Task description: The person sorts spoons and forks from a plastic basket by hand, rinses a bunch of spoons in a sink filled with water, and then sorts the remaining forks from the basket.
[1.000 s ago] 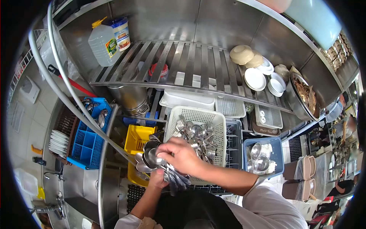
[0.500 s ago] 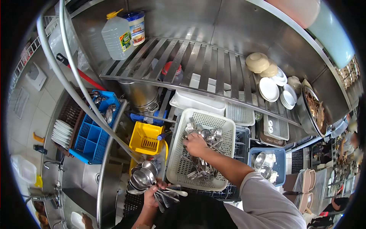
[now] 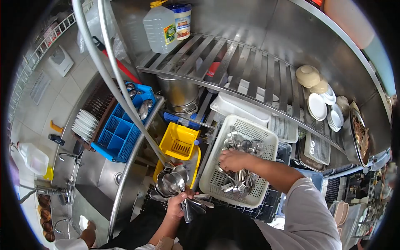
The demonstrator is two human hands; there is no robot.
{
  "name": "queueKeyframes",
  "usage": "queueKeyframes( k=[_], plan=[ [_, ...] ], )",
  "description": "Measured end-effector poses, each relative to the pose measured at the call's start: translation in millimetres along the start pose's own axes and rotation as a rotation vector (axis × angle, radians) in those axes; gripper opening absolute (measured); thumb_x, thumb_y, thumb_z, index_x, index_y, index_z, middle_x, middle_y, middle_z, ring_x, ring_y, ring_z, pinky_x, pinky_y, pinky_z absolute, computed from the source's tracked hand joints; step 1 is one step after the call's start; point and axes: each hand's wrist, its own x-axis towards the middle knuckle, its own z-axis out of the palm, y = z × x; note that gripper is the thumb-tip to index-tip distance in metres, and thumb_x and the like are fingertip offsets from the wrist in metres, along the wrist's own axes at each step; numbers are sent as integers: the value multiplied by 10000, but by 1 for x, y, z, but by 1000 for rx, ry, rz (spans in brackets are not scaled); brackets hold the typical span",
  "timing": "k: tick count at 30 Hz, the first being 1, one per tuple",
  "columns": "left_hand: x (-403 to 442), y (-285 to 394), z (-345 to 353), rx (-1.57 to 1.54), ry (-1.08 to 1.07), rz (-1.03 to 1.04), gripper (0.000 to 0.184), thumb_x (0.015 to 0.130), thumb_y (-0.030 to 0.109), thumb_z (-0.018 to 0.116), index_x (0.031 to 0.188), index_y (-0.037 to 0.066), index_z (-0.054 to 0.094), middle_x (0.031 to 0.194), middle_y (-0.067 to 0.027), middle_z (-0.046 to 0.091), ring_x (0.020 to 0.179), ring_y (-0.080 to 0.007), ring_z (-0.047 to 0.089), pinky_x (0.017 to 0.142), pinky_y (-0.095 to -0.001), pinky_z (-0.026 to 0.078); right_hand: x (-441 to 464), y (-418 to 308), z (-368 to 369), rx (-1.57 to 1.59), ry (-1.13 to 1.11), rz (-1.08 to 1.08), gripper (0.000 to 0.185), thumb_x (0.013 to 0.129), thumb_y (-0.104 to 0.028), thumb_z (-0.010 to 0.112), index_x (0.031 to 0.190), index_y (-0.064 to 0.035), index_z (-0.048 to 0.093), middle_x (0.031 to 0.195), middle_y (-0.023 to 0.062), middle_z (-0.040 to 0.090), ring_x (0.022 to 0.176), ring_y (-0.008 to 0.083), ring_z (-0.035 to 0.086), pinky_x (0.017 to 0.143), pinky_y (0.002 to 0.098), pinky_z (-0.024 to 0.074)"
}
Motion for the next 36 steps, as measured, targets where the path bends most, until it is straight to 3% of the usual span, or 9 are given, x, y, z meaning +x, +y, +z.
queueKeyframes(
  k=[5, 14, 21, 23, 24, 28, 31, 33, 36],
  plan=[
    [4, -5, 2, 36, -2, 34, 277, 826, 291, 762, 829, 90, 571, 773, -32, 549, 831, -186, 588, 1070, -461, 457, 8, 0, 21, 16, 123, 278, 350, 879, -374, 736, 1112, -114, 705, 1250, 55, 670, 1248, 299, 584, 1021, 489, 471],
    [-3, -3, 7, 80, -5, 35, 256, 809, 255, 752, 852, 96, 557, 759, -10, 523, 820, -176, 576, 1023, -457, 480, 17, -1, 50, -120, 24, -6, 228, 748, -278, 783, 929, -141, 766, 932, 71, 749, 913, 332, 718, 869, 467, 557],
    [-18, 1, 4, 34, 55, 83, 234, 817, 241, 749, 867, 87, 581, 779, -26, 546, 823, -184, 589, 1045, -468, 473, -7, -15, 16, 79, -183, -96, 133, 796, -224, 764, 883, -130, 726, 880, 92, 727, 867, 337, 707, 753, 486, 536],
    [-22, 2, 2, 27, 64, 71, 244, 821, 250, 747, 876, 80, 581, 788, -36, 549, 838, -191, 592, 1058, -473, 461, -21, -20, 2, 172, -10, -199, 104, 840, -197, 742, 892, -123, 690, 864, 106, 708, 838, 336, 692, 745, 490, 512],
    [-22, -3, -12, 18, 32, 66, 310, 826, 218, 755, 1050, 98, 577, 826, 5, 546, 832, -181, 583, 1038, -481, 478, -31, -24, -9, 268, -13, -156, 100, 868, -148, 726, 951, -120, 678, 885, 113, 695, 879, 343, 672, 793, 472, 509],
    [-24, -8, -14, -1, 49, 65, 249, 841, 244, 744, 963, 87, 593, 824, -23, 573, 857, -189, 596, 1052, -466, 469, -85, -31, -43, 432, 375, -159, 72, 912, -94, 701, 975, -110, 670, 968, 109, 692, 957, 326, 664, 859, 440, 528],
    [-19, -17, -19, 12, 63, 16, 244, 850, 256, 739, 934, 82, 588, 817, -26, 562, 853, -179, 587, 1055, -452, 468, -121, -36, -44, 618, 641, 126, 87, 986, -45, 638, 1055, -97, 643, 1029, 84, 688, 1023, 259, 661, 908, 389, 543],
    [-12, -14, -1, 39, 17, 10, 248, 856, 254, 736, 943, 77, 587, 815, -23, 555, 850, -176, 581, 1057, -446, 467, -128, -31, -18, 1125, 1074, 92, 89, 1039, -45, 586, 1123, -73, 595, 1053, 57, 676, 1005, 184, 658, 917, 352, 553],
    [7, -13, 23, 55, -55, -33, 215, 895, 210, 710, 964, 49, 585, 856, -43, 584, 876, -200, 600, 1161, -466, 414, -140, -62, -35, 1288, 1136, 171, 137, 1059, -50, 567, 1195, -45, 553, 1010, 51, 671, 917, 141, 659, 836, 313, 562]
  ],
)
